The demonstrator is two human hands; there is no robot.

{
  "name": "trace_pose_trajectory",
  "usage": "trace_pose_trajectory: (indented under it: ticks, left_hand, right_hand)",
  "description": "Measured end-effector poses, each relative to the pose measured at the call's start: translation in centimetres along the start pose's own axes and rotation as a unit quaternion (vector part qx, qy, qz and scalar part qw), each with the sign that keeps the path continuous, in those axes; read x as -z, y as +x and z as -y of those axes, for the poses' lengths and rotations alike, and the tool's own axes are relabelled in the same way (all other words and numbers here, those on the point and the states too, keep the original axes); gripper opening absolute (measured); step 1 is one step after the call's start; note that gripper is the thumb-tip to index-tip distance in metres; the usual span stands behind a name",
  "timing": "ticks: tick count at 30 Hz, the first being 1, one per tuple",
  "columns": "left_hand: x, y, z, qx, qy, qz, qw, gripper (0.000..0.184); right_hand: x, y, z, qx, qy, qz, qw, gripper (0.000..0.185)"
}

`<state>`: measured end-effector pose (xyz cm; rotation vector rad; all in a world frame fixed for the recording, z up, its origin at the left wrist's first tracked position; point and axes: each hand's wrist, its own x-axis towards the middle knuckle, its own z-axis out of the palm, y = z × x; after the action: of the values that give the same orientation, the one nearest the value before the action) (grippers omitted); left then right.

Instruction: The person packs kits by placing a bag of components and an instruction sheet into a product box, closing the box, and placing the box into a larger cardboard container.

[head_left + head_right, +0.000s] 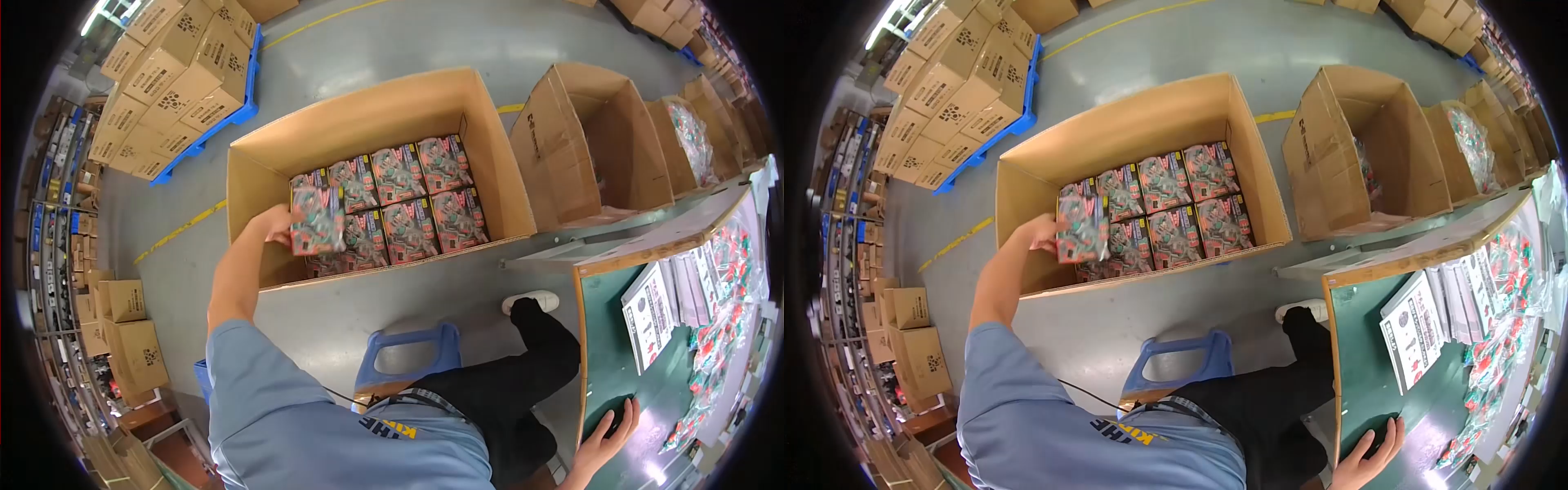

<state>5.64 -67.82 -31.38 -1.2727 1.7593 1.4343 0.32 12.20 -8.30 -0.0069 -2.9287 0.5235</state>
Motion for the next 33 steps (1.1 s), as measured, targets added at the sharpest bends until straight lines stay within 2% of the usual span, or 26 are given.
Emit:
trace_pose_trajectory:
  ticks: [2, 3, 5, 6, 9, 13, 18, 20, 22, 23, 24, 25, 27, 29, 31, 32, 33]
  left_hand:
    - [0.1, -0.1, 2.7, 0.092, 0.048, 0.020, 0.994, 0.047]
    - [-0.4, -0.2, 3.7, 0.097, 0.054, 0.020, 0.994, 0.047]
    - [-1.9, -0.6, 4.9, 0.146, 0.125, -0.043, 0.981, 0.046]
    - [-1.7, 0.0, 5.9, 0.149, 0.130, -0.041, 0.979, 0.046]
    - [-0.8, 2.6, 9.5, 0.149, -0.010, 0.053, 0.987, 0.048]
    - [-2.4, 2.4, 9.9, 0.158, -0.094, 0.041, 0.982, 0.050]
    - [-3.7, 4.2, 11.2, 0.088, 0.017, -0.005, 0.996, 0.049]
    - [-3.7, 6.1, 10.3, 0.133, 0.301, -0.033, 0.944, 0.040]
    - [-5.0, 7.9, 10.9, 0.146, 0.436, -0.045, 0.887, 0.036]
    - [-6.0, 10.0, 12.4, 0.058, 0.583, 0.061, 0.808, 0.033]
    - [-6.6, 11.0, 13.1, -0.032, 0.705, 0.164, 0.690, 0.031]
    - [-7.0, 10.6, 12.2, -0.034, 0.708, 0.165, 0.686, 0.031]
    - [-8.1, 7.6, 8.6, 0.084, 0.581, 0.153, 0.795, 0.044]
    - [-9.1, 7.4, 8.4, 0.142, 0.509, 0.146, 0.836, 0.051]
    - [-10.2, 9.0, 11.8, 0.112, 0.479, -0.077, 0.867, 0.070]
    - [-10.5, 9.3, 12.7, 0.095, 0.453, -0.189, 0.866, 0.080]
    - [-10.5, 10.1, 13.0, 0.097, 0.451, -0.191, 0.866, 0.080]
  right_hand:
    - [0.1, 0.1, -0.2, 0.019, -0.020, -0.001, 1.000, 0.039]
    - [0.1, 0.1, -0.3, 0.029, -0.028, -0.003, 0.999, 0.039]
    - [0.0, 0.1, -0.3, 0.026, -0.036, -0.002, 0.999, 0.039]
    - [0.0, 0.1, -0.4, 0.030, -0.046, -0.004, 0.999, 0.039]
    - [-0.1, -0.2, -0.7, 0.037, -0.065, -0.002, 0.997, 0.040]
    - [-0.1, 0.1, -0.8, 0.057, -0.079, -0.002, 0.995, 0.041]
    - [-0.1, 0.2, -0.8, 0.057, -0.088, -0.002, 0.994, 0.042]
    - [0.0, 0.1, -0.9, 0.057, -0.095, -0.002, 0.994, 0.042]
    - [0.1, 0.1, -1.2, 0.060, -0.106, 0.000, 0.992, 0.042]
    - [0.0, 0.1, -1.2, 0.060, -0.112, -0.002, 0.992, 0.042]
    - [0.1, 0.0, -1.1, 0.055, -0.114, -0.002, 0.992, 0.042]
    - [0.1, 0.0, -1.0, 0.056, -0.111, -0.001, 0.992, 0.042]
    - [0.2, 0.0, -1.0, 0.061, -0.105, 0.001, 0.993, 0.042]
    - [0.2, -0.2, -1.2, 0.058, -0.107, -0.003, 0.993, 0.042]
    - [0.1, -0.1, -1.1, 0.066, -0.107, -0.005, 0.992, 0.042]
    - [0.0, 0.2, -1.1, 0.069, -0.106, -0.003, 0.992, 0.042]
    - [0.0, 0.4, -1.0, 0.062, -0.103, -0.005, 0.993, 0.042]
